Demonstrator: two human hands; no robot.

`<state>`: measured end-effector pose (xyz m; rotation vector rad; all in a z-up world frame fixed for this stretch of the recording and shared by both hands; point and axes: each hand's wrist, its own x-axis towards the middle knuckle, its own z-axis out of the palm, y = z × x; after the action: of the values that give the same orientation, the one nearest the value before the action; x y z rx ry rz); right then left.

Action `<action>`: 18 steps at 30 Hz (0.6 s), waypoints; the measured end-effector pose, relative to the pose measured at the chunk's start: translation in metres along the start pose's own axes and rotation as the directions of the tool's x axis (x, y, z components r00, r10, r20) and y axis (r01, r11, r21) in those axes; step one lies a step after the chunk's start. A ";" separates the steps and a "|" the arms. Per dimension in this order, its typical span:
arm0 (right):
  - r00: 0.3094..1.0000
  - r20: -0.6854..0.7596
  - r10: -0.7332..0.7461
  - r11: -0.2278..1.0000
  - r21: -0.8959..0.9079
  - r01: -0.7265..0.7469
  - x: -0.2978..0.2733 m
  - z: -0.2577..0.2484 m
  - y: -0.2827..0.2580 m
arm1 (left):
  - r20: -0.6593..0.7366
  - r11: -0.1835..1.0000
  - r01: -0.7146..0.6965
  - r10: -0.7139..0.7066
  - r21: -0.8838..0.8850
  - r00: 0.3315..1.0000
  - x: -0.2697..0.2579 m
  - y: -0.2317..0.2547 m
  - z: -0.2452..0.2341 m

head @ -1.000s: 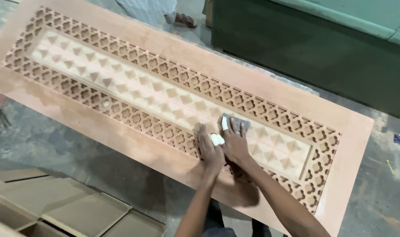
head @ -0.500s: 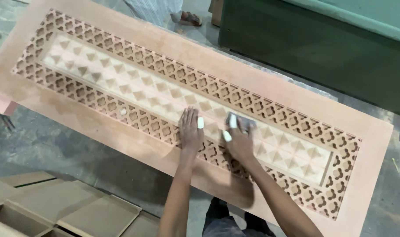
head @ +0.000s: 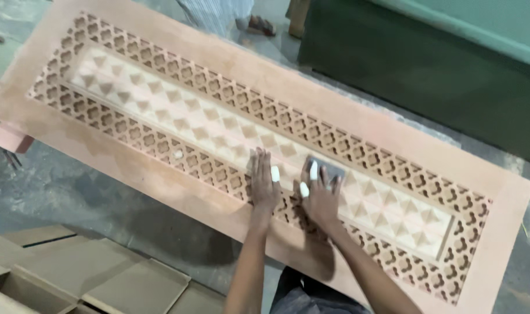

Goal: The person sands a large, flat wooden panel with intricate carved patterns using a sanding block. The panel features a central raised section with triangular motifs and a border with repeating quatrefoil cutouts. The person moves the sanding block back and forth across the surface, focusing on the central area.

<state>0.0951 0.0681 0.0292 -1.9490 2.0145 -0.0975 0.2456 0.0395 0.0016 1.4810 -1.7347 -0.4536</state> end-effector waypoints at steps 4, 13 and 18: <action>0.931 -0.282 -0.233 0.968 0.027 0.250 0.014 0.007 -0.019 | -0.003 1.000 0.005 -0.005 -0.005 1.000 -0.001 -0.006 0.002; 0.956 -0.236 -0.172 0.984 -0.002 0.176 0.011 0.018 -0.020 | -0.060 0.997 -0.004 -0.001 -0.083 0.998 0.002 -0.002 -0.008; 0.956 -0.144 -0.255 0.958 0.094 0.270 0.005 0.022 -0.018 | -0.144 0.973 0.050 -0.084 -0.224 0.986 -0.016 0.001 -0.004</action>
<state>0.1186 0.0664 0.0128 -2.1760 1.7689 -0.4038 0.2480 0.0554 0.0000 1.3811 -1.4681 -0.5346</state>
